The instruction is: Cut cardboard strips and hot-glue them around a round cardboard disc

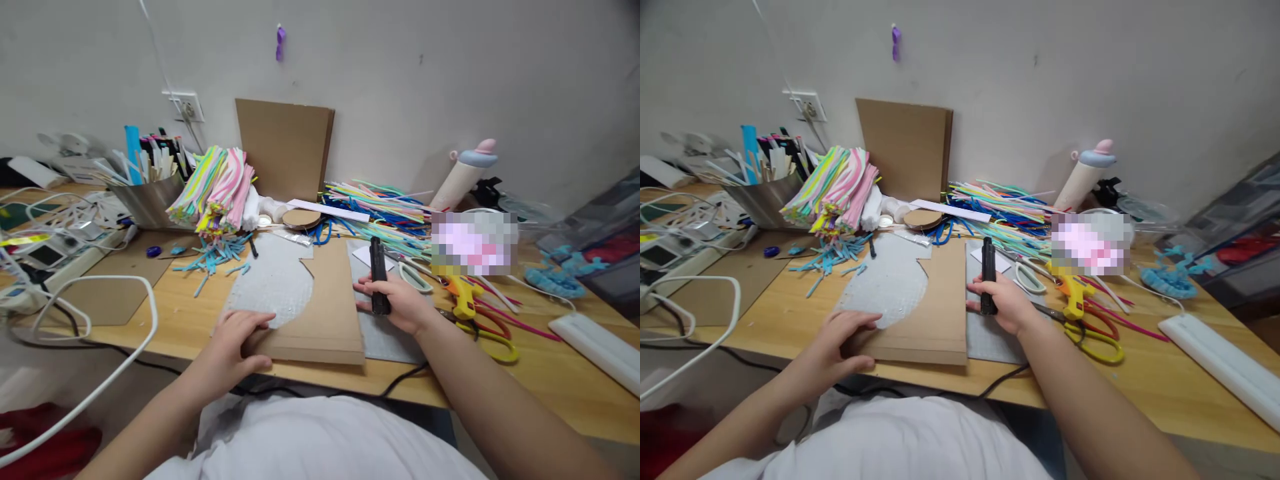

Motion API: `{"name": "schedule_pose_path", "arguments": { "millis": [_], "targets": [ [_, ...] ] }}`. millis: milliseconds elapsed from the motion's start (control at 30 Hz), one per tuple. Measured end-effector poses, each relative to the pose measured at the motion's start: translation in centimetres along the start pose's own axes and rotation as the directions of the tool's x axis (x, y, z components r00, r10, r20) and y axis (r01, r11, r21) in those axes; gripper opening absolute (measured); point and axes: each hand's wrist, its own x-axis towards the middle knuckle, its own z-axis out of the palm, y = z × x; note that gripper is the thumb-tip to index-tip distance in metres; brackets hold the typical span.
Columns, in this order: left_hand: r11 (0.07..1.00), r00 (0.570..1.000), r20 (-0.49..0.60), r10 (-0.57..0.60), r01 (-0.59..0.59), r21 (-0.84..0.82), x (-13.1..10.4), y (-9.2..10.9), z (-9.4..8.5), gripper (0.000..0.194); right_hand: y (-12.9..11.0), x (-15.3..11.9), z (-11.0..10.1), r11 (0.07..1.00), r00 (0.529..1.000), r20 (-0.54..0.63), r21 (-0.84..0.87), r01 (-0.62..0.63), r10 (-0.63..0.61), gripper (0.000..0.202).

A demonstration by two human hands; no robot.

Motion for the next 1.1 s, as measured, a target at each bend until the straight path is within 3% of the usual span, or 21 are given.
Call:
{"name": "schedule_pose_path", "arguments": {
  "millis": [100,233,300,367,467,567,633,667,700,733,767,800,833,867,933,1100],
  "targets": [
    [0.998,0.998,-0.006,0.069,-0.069,-0.007,-0.8,1.5,-0.5,0.053,0.3,-0.3,0.3,1.0,0.997,0.081,-0.021,0.001,0.001,0.015],
    [0.983,0.982,-0.087,0.165,-0.156,0.099,-1.6,4.0,-1.7,0.045,0.2,-1.2,1.0,0.999,0.988,0.157,-0.043,0.007,0.0,0.036],
    [0.954,0.955,-0.151,0.256,-0.224,0.201,-1.7,5.2,-2.5,0.034,-0.3,-1.8,1.1,0.999,0.987,0.156,-0.027,0.031,-0.026,0.042],
    [0.897,0.892,-0.229,0.389,-0.309,0.317,-1.6,6.1,-3.3,0.026,-0.9,-2.4,1.1,0.998,0.988,0.141,-0.005,0.066,-0.065,0.043],
    [0.778,0.751,-0.312,0.582,-0.402,0.483,-1.2,6.7,-4.1,0.029,-1.7,-2.9,0.8,0.991,0.984,0.117,0.027,0.135,-0.137,0.043],
    [0.712,0.633,-0.413,0.655,-0.333,0.618,-0.4,6.6,-3.7,0.037,-2.1,-3.1,0.6,0.965,0.964,0.062,0.067,0.253,-0.257,0.043],
    [0.791,0.522,-0.617,0.588,-0.212,0.574,0.5,6.6,-2.6,0.052,-2.1,-3.0,0.6,0.925,0.93,-0.015,0.097,0.366,-0.367,0.043],
    [0.866,0.446,-0.744,0.497,-0.21,0.453,1.0,6.6,-1.8,0.062,-2.0,-2.9,0.6,0.899,0.906,-0.058,0.107,0.424,-0.42,0.044],
    [0.938,0.382,-0.87,0.311,-0.27,0.217,1.7,6.7,-1.0,0.069,-2.0,-2.8,0.7,0.873,0.879,-0.098,0.112,0.475,-0.466,0.044],
    [0.932,0.37,-0.928,0.048,-0.35,-0.091,2.5,6.9,-0.2,0.069,-1.9,-2.8,0.8,0.849,0.855,-0.13,0.114,0.516,-0.502,0.044],
    [0.804,0.483,-0.852,-0.201,-0.415,-0.425,3.3,7.1,0.6,0.063,-1.8,-2.7,0.8,0.831,0.836,-0.153,0.112,0.545,-0.528,0.043],
    [0.55,0.684,-0.634,-0.36,-0.394,-0.737,4.2,7.4,1.2,0.058,-1.7,-2.7,0.9,0.82,0.824,-0.166,0.108,0.562,-0.542,0.043],
    [0.442,0.778,-0.508,-0.37,-0.333,-0.833,5.0,7.7,1.6,0.055,-1.6,-2.6,1.0,0.815,0.818,-0.173,0.103,0.57,-0.549,0.043],
    [0.364,0.834,-0.42,-0.359,-0.289,-0.885,5.8,7.9,1.9,0.054,-1.5,-2.6,1.1,0.815,0.816,-0.177,0.099,0.571,-0.551,0.043],
    [0.263,0.889,-0.31,-0.337,-0.228,-0.938,7.1,8.2,1.9,0.052,-1.2,-2.4,1.2,0.818,0.816,-0.185,0.089,0.568,-0.547,0.043],
    [0.086,0.92,-0.158,-0.359,-0.136,-0.987,8.1,8.0,1.1,0.037,-0.6,-2.0,1.2,0.809,0.799,-0.224,0.068,0.584,-0.558,0.042]
  ]
}}
